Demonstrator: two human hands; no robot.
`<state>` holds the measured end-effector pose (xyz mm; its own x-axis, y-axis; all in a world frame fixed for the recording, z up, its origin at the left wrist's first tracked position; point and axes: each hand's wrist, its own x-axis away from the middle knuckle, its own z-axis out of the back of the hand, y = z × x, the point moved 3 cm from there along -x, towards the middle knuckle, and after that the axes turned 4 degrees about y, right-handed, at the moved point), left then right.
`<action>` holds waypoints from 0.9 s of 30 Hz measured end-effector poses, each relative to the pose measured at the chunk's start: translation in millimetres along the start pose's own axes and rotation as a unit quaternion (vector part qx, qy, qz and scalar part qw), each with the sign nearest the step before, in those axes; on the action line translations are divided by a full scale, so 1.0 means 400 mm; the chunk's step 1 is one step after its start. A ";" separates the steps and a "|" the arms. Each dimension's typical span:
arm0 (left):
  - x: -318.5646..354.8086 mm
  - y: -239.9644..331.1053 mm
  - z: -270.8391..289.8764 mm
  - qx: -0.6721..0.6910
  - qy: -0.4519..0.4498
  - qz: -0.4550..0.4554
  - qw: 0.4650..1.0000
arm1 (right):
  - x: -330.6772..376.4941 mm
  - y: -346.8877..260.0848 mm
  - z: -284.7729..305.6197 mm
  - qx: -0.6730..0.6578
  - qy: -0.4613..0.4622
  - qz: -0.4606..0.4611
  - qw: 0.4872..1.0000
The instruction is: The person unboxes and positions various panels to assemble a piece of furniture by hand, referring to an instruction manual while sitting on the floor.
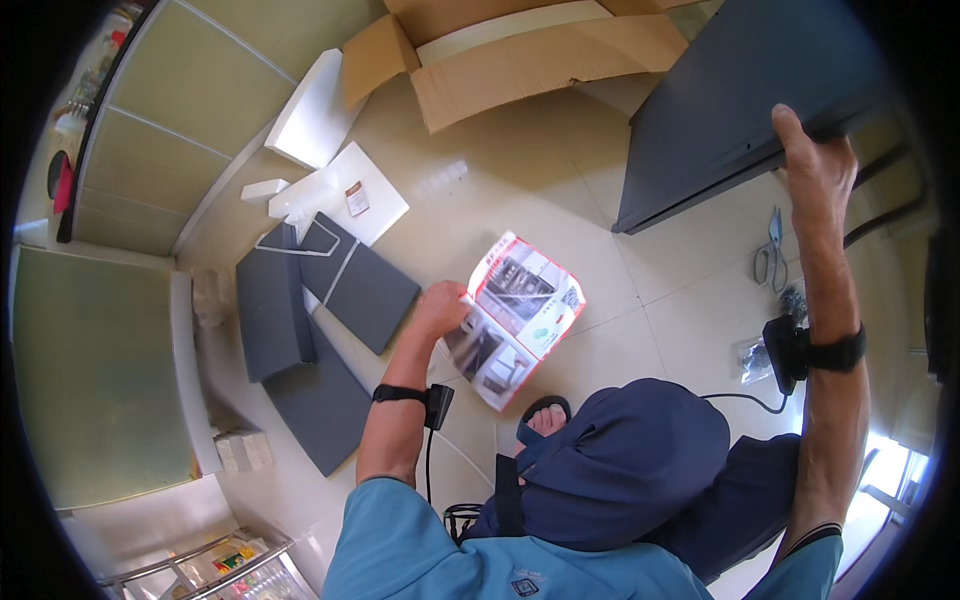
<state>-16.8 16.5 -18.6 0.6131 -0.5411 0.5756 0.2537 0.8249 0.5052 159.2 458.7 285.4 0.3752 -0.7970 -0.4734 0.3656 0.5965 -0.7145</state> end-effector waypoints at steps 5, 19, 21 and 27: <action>-0.029 0.041 0.029 -0.204 0.241 -0.078 0.946 | 0.014 -0.014 -0.004 -0.016 0.017 0.002 1.000; 0.216 0.108 -0.207 -0.161 0.374 -0.182 0.895 | 0.034 -0.002 -0.027 -0.006 0.008 0.023 1.000; 0.237 0.092 -0.242 -0.180 0.361 -0.151 0.902 | 0.037 -0.006 -0.027 -0.005 0.009 0.017 1.000; 0.218 0.051 -0.275 -0.146 0.357 -0.128 0.914 | 0.036 -0.022 -0.016 0.011 -0.017 -0.017 1.000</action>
<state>123.9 4.3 -28.7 0.8116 -0.5632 -0.1553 0.5812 0.7516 0.3119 155.9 441.5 281.4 0.3912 -0.8134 -0.4305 0.3980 0.5713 -0.7178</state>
